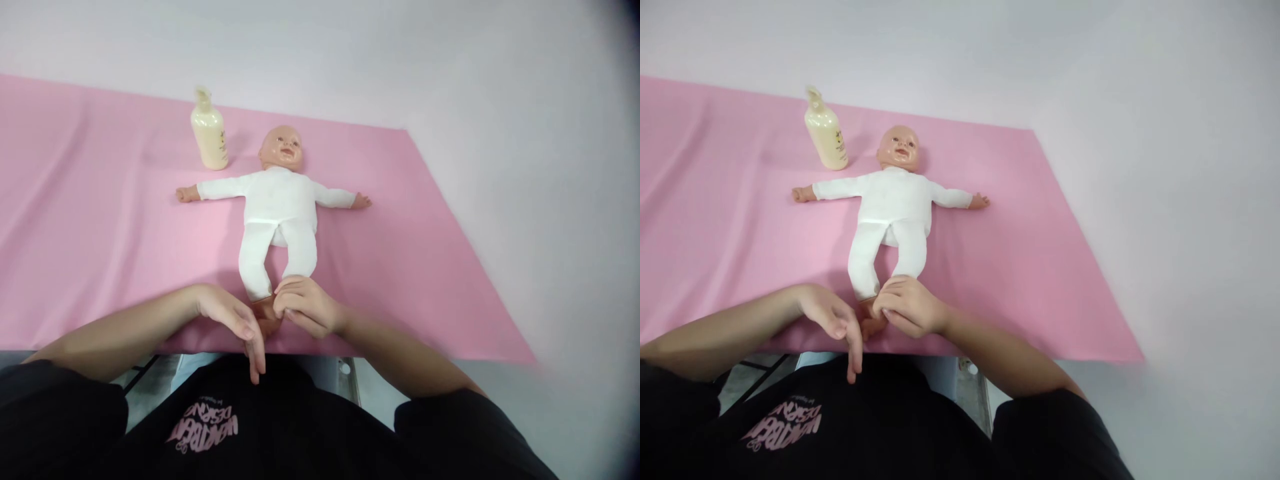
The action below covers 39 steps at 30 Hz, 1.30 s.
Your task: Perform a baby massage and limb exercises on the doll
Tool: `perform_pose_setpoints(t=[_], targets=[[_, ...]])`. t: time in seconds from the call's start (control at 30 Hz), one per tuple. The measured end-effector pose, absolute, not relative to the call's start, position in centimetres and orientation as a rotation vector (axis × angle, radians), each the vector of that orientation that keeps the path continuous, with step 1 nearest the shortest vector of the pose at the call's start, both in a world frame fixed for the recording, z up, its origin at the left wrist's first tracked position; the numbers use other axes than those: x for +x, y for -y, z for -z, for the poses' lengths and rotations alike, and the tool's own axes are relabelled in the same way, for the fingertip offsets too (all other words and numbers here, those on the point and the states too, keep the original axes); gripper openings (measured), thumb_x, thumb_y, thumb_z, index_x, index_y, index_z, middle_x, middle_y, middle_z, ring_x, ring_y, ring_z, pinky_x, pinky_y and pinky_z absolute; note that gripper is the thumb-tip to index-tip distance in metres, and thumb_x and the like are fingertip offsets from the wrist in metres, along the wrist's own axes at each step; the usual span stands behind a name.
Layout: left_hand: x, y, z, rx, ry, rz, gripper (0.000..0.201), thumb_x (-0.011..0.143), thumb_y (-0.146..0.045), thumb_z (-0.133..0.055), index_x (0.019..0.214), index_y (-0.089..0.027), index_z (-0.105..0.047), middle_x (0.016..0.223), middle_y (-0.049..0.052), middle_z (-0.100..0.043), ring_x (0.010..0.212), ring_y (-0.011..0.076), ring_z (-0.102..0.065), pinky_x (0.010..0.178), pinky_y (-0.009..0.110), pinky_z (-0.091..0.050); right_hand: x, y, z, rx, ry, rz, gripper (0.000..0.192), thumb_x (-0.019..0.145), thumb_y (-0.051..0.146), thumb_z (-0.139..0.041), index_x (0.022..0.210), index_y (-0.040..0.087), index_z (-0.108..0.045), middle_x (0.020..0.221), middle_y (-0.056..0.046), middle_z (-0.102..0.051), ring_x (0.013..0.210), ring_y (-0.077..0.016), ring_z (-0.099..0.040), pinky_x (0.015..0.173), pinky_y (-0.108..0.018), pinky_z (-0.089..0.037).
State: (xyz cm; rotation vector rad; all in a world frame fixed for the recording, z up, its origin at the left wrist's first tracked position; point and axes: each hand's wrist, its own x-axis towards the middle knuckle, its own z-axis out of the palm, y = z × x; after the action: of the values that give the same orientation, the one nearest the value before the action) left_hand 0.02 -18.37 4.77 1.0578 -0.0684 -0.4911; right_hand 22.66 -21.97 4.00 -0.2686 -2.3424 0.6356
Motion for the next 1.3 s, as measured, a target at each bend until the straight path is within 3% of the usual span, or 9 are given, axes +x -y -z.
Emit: perform_pose_setpoints(t=[0.27, 0.53, 0.73, 0.9, 0.97, 1.07, 1.2, 1.3], targets=[[0.4, 17.8, -4.9, 1.078, 0.093, 0.537, 0.074, 0.082, -0.077, -0.061, 0.126, -0.019, -0.076, 0.115, 0.014, -0.078, 0.119, 0.0343, -0.070, 0.115, 0.041, -0.044, 22.0, 21.9, -4.0, -0.397, 2.252, -0.858, 0.026, 0.102, 0.019, -0.036, 0.098, 0.019, -0.062, 0.065, 0.002, -0.069, 0.064, -0.0126, -0.066, 0.077, -0.029, -0.053], [0.9, 17.5, -5.0, 1.141, 0.159, 0.556, 0.073, 0.080, -0.082, -0.057, 0.089, -0.014, -0.085, 0.078, 0.017, -0.078, 0.103, 0.0365, -0.075, 0.100, 0.044, -0.055, 22.2, 21.7, -4.6, -0.500, 2.264, -1.134, 0.026, 0.097, 0.014, -0.044, 0.100, 0.015, -0.070, 0.064, 0.001, -0.070, 0.061, -0.0110, -0.065, 0.071, -0.025, -0.053], [0.5, 17.1, -4.1, 1.159, 0.056, 0.508, 0.074, 0.075, -0.083, -0.062, 0.090, -0.014, -0.084, 0.099, 0.019, -0.080, 0.080, 0.0313, -0.077, 0.088, 0.042, -0.060, 22.5, 22.0, -5.6, -0.687, 2.107, -1.747, 0.023, 0.097, 0.022, -0.052, 0.104, 0.012, -0.071, 0.057, 0.004, -0.063, 0.051, -0.0094, -0.061, 0.054, -0.019, -0.048], [-0.1, 16.2, -4.2, 1.241, 0.004, 0.462, 0.079, 0.078, -0.083, -0.059, 0.102, -0.012, -0.082, 0.095, 0.018, -0.079, 0.091, 0.0316, -0.076, 0.091, 0.040, -0.058, 22.7, 21.8, -5.4, -0.576, 1.877, -2.063, 0.030, 0.096, 0.039, -0.058, 0.105, 0.011, -0.068, 0.043, 0.009, -0.052, 0.042, -0.0095, -0.055, 0.051, -0.020, -0.046], [-0.8, 15.7, -4.5, 1.272, -0.030, 0.394, 0.080, 0.082, -0.079, -0.059, 0.114, -0.008, -0.077, 0.099, 0.019, -0.079, 0.095, 0.0317, -0.076, 0.090, 0.040, -0.058, 22.8, 21.1, -5.1, -0.616, 1.769, -1.943, 0.034, 0.095, 0.044, -0.060, 0.102, 0.012, -0.067, 0.049, 0.006, -0.059, 0.046, -0.0104, -0.060, 0.054, -0.021, -0.047], [-2.1, 14.3, -5.3, 1.305, -0.128, 0.185, 0.077, 0.088, -0.071, -0.059, 0.132, -0.007, -0.066, 0.115, 0.022, -0.075, 0.098, 0.0288, -0.075, 0.090, 0.039, -0.057, 23.0, 19.4, -4.3, -0.781, 1.563, -1.460, 0.027, 0.092, 0.041, -0.062, 0.093, 0.015, -0.066, 0.063, 0.001, -0.067, 0.060, -0.0114, -0.065, 0.063, -0.023, -0.051], [-2.7, 9.8, -7.6, 1.333, -0.413, -0.217, 0.061, 0.092, -0.059, -0.062, 0.126, -0.008, -0.066, 0.121, 0.022, -0.072, 0.097, 0.0243, -0.073, 0.088, 0.034, -0.055, 23.8, 16.1, -2.4, -0.926, 1.388, -0.682, 0.026, 0.097, 0.040, -0.054, 0.093, 0.015, -0.062, 0.083, -0.003, -0.068, 0.076, -0.0118, -0.066, 0.072, -0.022, -0.054], [-0.7, 4.2, -9.6, 1.293, -0.705, -0.754, 0.044, 0.097, -0.043, -0.060, 0.125, -0.009, -0.064, 0.130, 0.020, -0.068, 0.102, 0.0224, -0.071, 0.093, 0.034, -0.053, 24.5, 14.0, -1.0, -0.912, 1.445, -0.494, 0.025, 0.100, 0.040, -0.050, 0.100, 0.016, -0.059, 0.088, -0.004, -0.065, 0.079, -0.0129, -0.064, 0.067, -0.021, -0.054]])
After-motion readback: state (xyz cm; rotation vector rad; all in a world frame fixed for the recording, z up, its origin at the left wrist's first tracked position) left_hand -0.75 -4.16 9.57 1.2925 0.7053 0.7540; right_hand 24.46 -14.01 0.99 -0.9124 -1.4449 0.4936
